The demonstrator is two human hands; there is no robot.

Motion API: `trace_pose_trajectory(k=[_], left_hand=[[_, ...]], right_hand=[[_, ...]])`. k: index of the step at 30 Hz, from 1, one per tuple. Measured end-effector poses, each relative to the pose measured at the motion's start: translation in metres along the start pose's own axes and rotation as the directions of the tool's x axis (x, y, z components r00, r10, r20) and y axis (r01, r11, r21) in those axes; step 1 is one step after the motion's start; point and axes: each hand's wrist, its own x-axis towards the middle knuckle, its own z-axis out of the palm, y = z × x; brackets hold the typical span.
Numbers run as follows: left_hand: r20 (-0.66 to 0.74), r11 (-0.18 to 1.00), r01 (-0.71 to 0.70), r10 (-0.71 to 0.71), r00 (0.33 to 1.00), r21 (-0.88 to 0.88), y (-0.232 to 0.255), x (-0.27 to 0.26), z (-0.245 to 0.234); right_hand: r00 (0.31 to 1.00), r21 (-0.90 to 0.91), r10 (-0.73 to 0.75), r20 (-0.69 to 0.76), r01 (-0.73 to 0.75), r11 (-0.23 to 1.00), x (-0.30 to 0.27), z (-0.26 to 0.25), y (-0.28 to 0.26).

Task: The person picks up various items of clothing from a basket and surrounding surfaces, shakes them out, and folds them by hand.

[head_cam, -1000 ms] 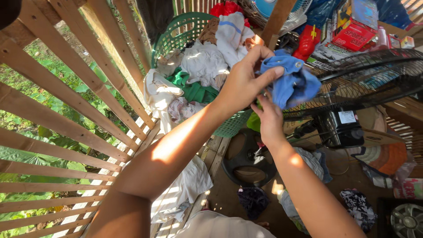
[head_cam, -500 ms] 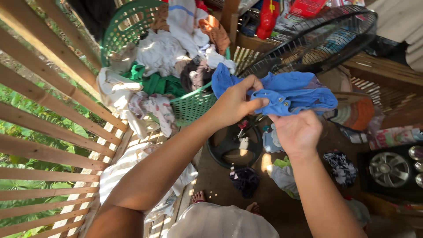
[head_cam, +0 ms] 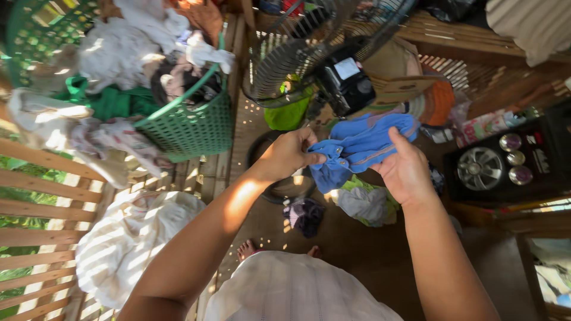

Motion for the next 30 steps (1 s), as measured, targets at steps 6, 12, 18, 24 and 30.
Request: trace_pose_trajectory(k=[6, 12, 18, 24, 30], left_hand=[[0.102, 0.928, -0.035, 0.078, 0.992, -0.372, -0.032, 0.016, 0.052], [-0.032, 0.978, 0.006, -0.013, 0.999, -0.208, -0.032, 0.022, 0.109], [0.002, 0.941, 0.087, -0.091, 0.996, -0.328, -0.049, 0.038, 0.113], [-0.045, 0.819, 0.081, -0.129, 0.991, -0.568, -0.023, 0.043, 0.088], [0.051, 0.666, 0.006, 0.048, 0.998, -0.746, -0.014, 0.049, 0.071]], right_hand=[[0.997, -0.227, 0.074, -0.024, -0.078, 0.971, 0.0, -0.052, 0.008], [0.978, -0.237, 0.201, 0.06, -0.182, 0.954, -0.001, -0.059, 0.028], [0.976, -0.349, 0.214, 0.031, -0.19, 0.918, 0.0, -0.096, 0.016], [0.998, -0.418, 0.069, 0.011, -0.058, 0.907, -0.004, -0.139, -0.004], [0.991, -0.295, -0.13, 0.027, 0.132, 0.946, -0.01, -0.154, -0.01]])
